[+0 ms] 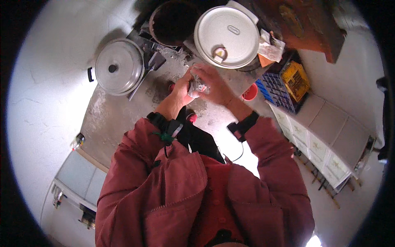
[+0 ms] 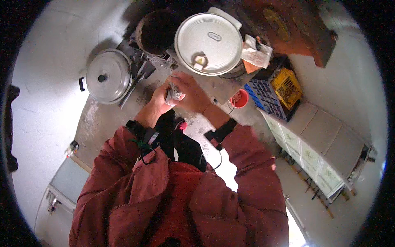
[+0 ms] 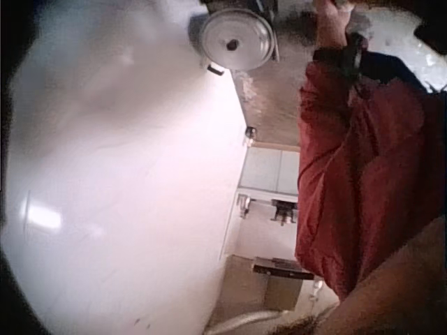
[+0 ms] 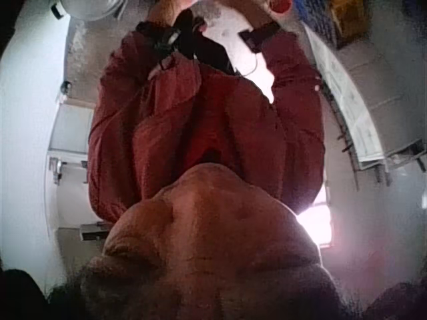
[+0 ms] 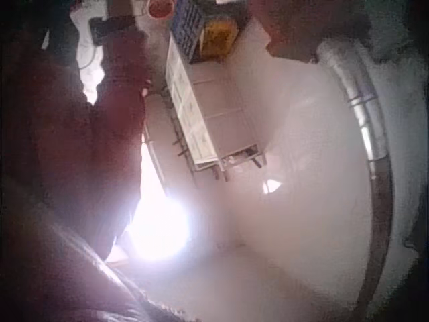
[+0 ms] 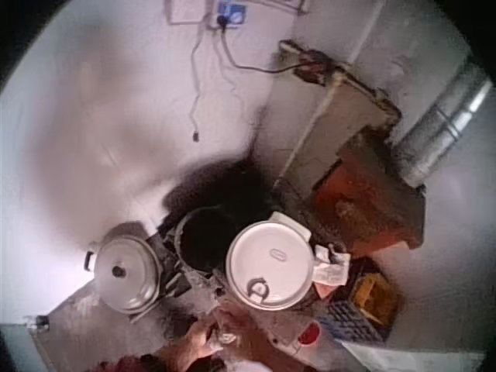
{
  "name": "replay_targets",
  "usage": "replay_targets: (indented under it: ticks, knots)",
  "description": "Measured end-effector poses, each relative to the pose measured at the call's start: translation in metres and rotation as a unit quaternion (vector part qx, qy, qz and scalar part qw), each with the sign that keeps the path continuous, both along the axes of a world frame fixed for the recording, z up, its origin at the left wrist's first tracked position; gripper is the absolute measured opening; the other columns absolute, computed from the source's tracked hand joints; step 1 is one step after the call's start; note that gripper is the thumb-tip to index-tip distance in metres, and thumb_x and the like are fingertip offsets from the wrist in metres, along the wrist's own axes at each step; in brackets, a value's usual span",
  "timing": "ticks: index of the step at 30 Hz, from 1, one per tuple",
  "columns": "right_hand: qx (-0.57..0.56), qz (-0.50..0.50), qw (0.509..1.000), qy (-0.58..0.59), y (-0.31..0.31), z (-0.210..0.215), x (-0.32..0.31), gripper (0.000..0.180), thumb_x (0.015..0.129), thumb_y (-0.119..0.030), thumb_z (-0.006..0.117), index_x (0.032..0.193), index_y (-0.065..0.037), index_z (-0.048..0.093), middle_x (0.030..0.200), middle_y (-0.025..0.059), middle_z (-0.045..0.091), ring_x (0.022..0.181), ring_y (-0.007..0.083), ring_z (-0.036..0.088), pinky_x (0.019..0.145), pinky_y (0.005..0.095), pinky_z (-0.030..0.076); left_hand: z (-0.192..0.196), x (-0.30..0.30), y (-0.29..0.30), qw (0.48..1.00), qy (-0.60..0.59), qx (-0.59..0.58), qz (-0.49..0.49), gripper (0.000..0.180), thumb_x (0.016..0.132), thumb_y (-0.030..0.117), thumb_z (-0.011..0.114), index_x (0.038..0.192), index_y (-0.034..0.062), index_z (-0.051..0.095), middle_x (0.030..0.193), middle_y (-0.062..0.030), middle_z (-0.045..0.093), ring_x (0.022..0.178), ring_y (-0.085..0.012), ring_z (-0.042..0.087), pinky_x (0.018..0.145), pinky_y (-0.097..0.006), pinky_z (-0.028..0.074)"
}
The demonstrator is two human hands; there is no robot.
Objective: The person wipes a white pot lid with a cloth, then moves outside to wash the lid and chopsticks in a basin of soapy water. They rinse the items and place them in a second basin.
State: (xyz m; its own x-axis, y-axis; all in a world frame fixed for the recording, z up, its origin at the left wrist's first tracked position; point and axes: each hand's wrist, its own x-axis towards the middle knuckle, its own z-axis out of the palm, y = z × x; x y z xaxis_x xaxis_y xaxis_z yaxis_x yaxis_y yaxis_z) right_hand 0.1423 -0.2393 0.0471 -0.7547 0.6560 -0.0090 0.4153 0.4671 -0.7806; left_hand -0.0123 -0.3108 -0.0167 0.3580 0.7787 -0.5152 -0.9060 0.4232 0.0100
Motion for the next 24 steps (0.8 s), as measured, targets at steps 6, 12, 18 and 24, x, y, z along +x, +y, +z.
replay_targets:
  ticks: [6,12,18,24]
  knots:
    - [-0.003,-0.172,0.985,-0.007,-0.083,0.004,0.038,0.075,0.077,-0.036,0.078,0.139,-0.009,0.046,0.129,0.0178,0.055,0.121,0.0319,0.051,0.103,0.0416,0.04,0.05,0.05,-0.031,0.996,0.004,-0.064,-0.059,0.035,0.102,0.03,0.035,0.121,0.0103,0.057,0.119,-0.0086,0.062,0.109,-0.0244,0.059,0.096,-0.042,0.047]
    - [-0.248,-0.366,0.897,-0.019,-0.11,-0.024,0.11,0.052,0.089,-0.04,0.067,0.13,-0.01,0.055,0.084,0.0123,0.067,0.075,0.0193,0.063,0.068,0.0354,0.05,0.071,0.065,-0.032,0.896,0.243,0.067,-0.367,0.061,0.098,0.03,0.053,0.151,0.0146,0.026,0.135,-0.0091,0.053,0.119,-0.025,0.055,0.108,-0.042,0.038]
    - [-0.405,-0.45,0.789,0.101,-0.155,-0.057,0.168,0.056,0.088,-0.041,0.066,0.132,-0.009,0.054,0.1,0.0105,0.069,0.088,0.0212,0.066,0.074,0.0372,0.054,0.06,0.047,-0.017,0.719,0.483,0.243,-0.437,0.04,0.098,0.015,0.053,0.138,0.0065,0.05,0.128,-0.0097,0.058,0.123,-0.0202,0.054,0.105,-0.033,0.04]
    - [-0.447,-0.519,0.727,0.046,-0.258,-0.054,0.257,0.039,0.092,-0.028,0.062,0.126,-0.008,0.058,0.102,0.0047,0.066,0.088,0.0157,0.063,0.074,0.032,0.054,0.09,0.002,0.02,0.662,0.54,0.27,-0.443,0.038,0.097,0.012,0.058,0.134,0.0053,0.054,0.124,-0.0084,0.063,0.117,-0.0165,0.057,0.1,-0.027,0.042]
